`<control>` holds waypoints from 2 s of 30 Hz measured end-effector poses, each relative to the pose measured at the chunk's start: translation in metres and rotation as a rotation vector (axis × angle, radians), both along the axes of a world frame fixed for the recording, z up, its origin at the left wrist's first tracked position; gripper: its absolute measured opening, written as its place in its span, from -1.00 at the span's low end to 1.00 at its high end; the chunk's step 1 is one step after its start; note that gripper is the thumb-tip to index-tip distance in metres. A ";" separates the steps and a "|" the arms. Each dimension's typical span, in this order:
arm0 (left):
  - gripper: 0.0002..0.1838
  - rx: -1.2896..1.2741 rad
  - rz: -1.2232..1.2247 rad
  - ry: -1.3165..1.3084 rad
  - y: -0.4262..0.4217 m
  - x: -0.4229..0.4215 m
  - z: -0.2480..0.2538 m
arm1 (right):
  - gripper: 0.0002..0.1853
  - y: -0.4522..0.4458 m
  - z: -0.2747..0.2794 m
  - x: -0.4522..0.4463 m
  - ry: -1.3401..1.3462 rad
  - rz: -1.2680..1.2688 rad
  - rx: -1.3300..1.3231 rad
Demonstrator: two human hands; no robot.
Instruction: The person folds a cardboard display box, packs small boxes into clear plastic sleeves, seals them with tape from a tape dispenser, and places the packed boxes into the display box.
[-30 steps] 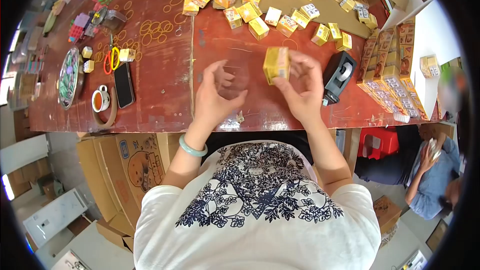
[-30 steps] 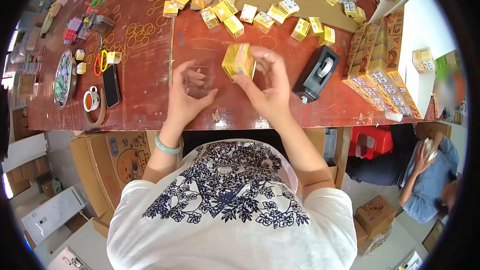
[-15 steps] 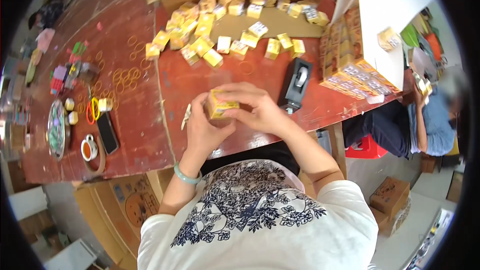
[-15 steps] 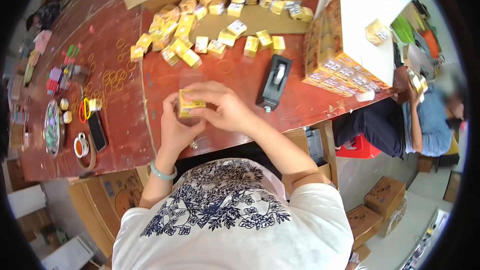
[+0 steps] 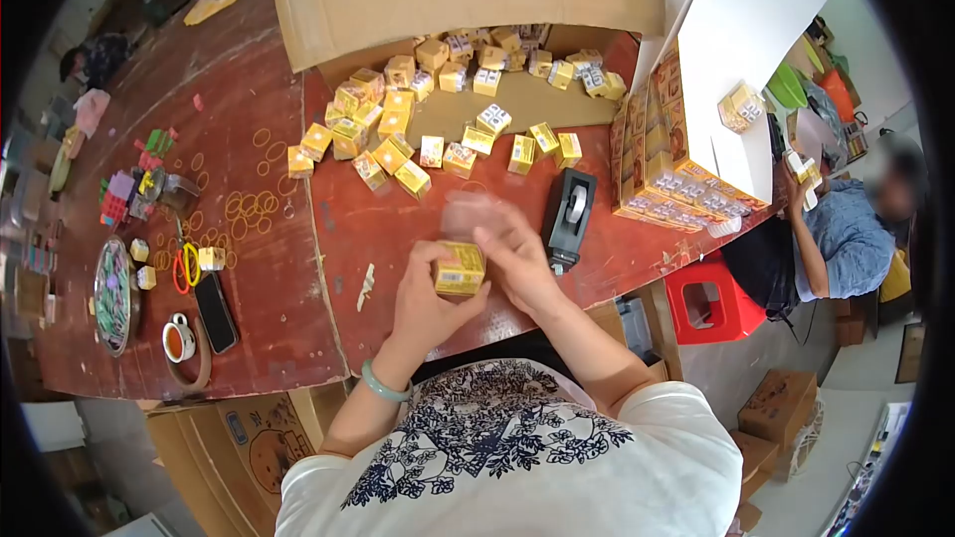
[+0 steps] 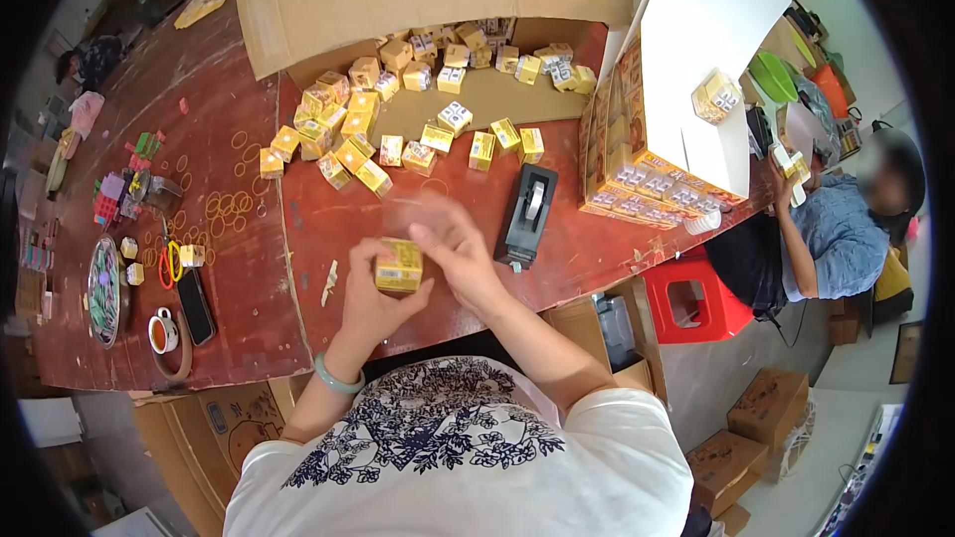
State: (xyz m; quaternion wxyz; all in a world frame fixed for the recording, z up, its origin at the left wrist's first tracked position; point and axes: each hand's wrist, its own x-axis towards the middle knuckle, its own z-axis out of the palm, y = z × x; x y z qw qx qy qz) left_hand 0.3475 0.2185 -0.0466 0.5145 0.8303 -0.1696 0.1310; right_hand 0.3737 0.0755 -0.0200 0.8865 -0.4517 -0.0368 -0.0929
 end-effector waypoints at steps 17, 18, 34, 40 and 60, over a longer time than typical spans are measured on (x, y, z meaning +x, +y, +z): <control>-0.03 -0.083 0.159 0.305 -0.012 -0.015 0.003 | -0.68 -0.011 -0.029 -0.004 0.033 0.460 -0.317; -0.02 -0.077 0.144 0.275 -0.014 -0.014 0.005 | -0.68 -0.012 -0.033 -0.006 -0.048 0.414 -0.378; -0.63 0.072 -0.422 -0.031 -0.058 0.012 -0.008 | -0.89 -0.103 -0.061 -0.032 0.012 -0.819 -0.784; -0.82 0.779 -0.455 -0.367 -0.096 0.027 -0.016 | -0.80 -0.130 -0.123 -0.027 0.222 -0.564 -0.887; -0.80 0.796 -0.417 -0.509 -0.086 0.011 -0.036 | -0.87 -0.099 -0.097 -0.044 0.233 -0.410 -0.651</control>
